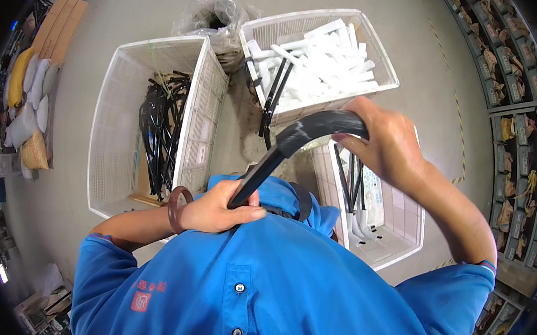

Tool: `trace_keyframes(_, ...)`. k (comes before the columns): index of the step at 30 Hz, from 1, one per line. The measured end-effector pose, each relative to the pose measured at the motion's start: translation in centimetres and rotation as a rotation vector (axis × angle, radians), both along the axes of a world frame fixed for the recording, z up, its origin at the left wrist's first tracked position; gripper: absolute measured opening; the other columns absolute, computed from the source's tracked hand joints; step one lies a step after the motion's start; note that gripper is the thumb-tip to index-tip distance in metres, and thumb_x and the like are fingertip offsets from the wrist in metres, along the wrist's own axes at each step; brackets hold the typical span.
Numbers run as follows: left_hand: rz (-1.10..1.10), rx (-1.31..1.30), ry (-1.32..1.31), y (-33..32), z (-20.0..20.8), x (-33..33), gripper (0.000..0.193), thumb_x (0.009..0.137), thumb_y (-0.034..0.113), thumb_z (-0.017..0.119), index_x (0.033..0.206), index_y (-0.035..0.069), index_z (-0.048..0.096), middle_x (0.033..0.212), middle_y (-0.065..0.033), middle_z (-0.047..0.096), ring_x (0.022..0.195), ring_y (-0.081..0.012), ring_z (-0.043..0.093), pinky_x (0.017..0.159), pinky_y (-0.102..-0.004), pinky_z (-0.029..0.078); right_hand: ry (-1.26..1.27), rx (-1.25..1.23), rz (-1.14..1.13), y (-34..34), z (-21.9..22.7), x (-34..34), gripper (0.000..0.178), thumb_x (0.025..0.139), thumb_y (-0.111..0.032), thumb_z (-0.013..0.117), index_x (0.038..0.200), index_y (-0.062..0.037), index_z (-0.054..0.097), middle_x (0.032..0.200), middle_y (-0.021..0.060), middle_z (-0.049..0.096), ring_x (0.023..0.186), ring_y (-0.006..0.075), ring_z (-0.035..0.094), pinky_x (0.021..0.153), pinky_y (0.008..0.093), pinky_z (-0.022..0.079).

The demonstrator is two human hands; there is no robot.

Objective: The person repeatedly picks black curved plastic pieces and white cylindrical foam pieces from bins, fits the foam onto the plastic, and places the assembled units into a clear bin. The person also gathers a bundle of black pieces and transfers them into another bin.

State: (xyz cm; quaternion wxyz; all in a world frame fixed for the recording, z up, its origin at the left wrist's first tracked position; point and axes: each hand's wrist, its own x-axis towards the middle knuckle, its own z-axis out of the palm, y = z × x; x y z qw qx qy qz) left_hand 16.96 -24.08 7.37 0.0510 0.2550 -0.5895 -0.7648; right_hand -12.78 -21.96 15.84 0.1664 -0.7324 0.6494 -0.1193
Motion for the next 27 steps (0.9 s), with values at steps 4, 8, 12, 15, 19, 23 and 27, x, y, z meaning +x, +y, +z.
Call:
trace_keyframes(4, -0.008, -0.083, 0.034, 2.1, 0.2, -1.3, 0.027, 0.092, 0.027, 0.07, 0.094, 0.004, 0.057, 0.073, 0.0003, 0.055, 0.067, -0.0062, 0.05, 0.06, -0.0262, 0.042, -0.464, 0.529, 0.159, 0.1, 0.9, -4.3, 0.027, 0.076, -0.014, 0.082, 0.087, -0.002, 0.06, 0.064, 0.0076, 0.061, 0.059, 0.0121, 0.063, 0.045, 0.0257, 0.045)
trace_keyframes(8, -0.151, -0.049, 0.031, 3.7, 1.0, -1.2, 0.03, 0.092, 0.026, 0.071, 0.1, 0.0, 0.057, 0.072, -0.0027, 0.057, 0.069, -0.008, 0.054, 0.063, -0.0276, 0.046, -0.944, 1.509, 0.328, 0.1, 2.2, -6.2, 0.029, 0.073, 0.0, 0.081, 0.095, 0.004, 0.062, 0.06, 0.0048, 0.06, 0.044, 0.0091, 0.055, 0.04, 0.0258, 0.042)
trace_keyframes(12, -0.087, -0.05, -0.006, 3.9, 0.6, -0.9, 0.027, 0.09, 0.023, 0.071, 0.096, 0.0, 0.059, 0.068, -0.0027, 0.057, 0.064, -0.0101, 0.054, 0.063, -0.0286, 0.046, -0.581, 1.17, 0.251, -0.7, 3.5, -2.6, 0.026, 0.075, 0.006, 0.073, 0.098, 0.0002, 0.064, 0.059, 0.0071, 0.059, 0.047, 0.0132, 0.057, 0.044, 0.0319, 0.046)
trace_keyframes(15, -0.046, -0.049, -0.078, 3.6, -0.9, -1.3, 0.024, 0.089, 0.022, 0.072, 0.086, 0.002, 0.057, 0.07, -0.0005, 0.054, 0.065, -0.0084, 0.048, 0.06, -0.0274, 0.041, -0.038, 0.339, 0.427, -0.8, 1.4, 1.8, 0.019, 0.075, 0.001, 0.067, 0.093, -0.0013, 0.061, 0.062, 0.0154, 0.061, 0.059, 0.0263, 0.066, 0.054, 0.0394, 0.052)
trace_keyframes(19, -0.044, -0.098, 0.026, 3.7, -2.8, -2.4, 0.026, 0.088, 0.022, 0.073, 0.091, 0.0, 0.06, 0.07, -0.0026, 0.057, 0.066, -0.01, 0.053, 0.061, -0.0297, 0.044, 0.363, 0.191, 0.87, -1.1, -2.5, 4.4, 0.011, 0.081, -0.009, 0.06, 0.088, -0.0011, 0.057, 0.071, 0.0179, 0.064, 0.072, 0.033, 0.068, 0.057, 0.044, 0.052)
trace_keyframes(23, 0.005, 0.369, -0.124, 1.8, -3.6, -1.9, 0.02, 0.087, 0.017, 0.075, 0.087, 0.006, 0.058, 0.063, 0.0028, 0.053, 0.046, -0.0028, 0.045, 0.042, -0.0216, 0.033, 0.359, -0.229, 0.872, -2.9, -5.0, 4.2, 0.014, 0.076, -0.015, 0.063, 0.08, -0.0043, 0.054, 0.066, 0.009, 0.057, 0.064, 0.028, 0.065, 0.056, 0.0402, 0.051)
trace_keyframes(27, 0.035, 0.423, -0.028, 0.0, -3.9, -2.1, 0.019, 0.085, 0.016, 0.074, 0.088, 0.005, 0.06, 0.058, 0.0013, 0.054, 0.039, -0.0046, 0.043, 0.036, -0.0228, 0.029, 0.361, -0.387, 0.918, -3.5, -6.8, 5.0, 0.016, 0.072, -0.016, 0.066, 0.072, -0.0061, 0.054, 0.065, 0.0065, 0.057, 0.063, 0.0252, 0.064, 0.057, 0.0357, 0.051)
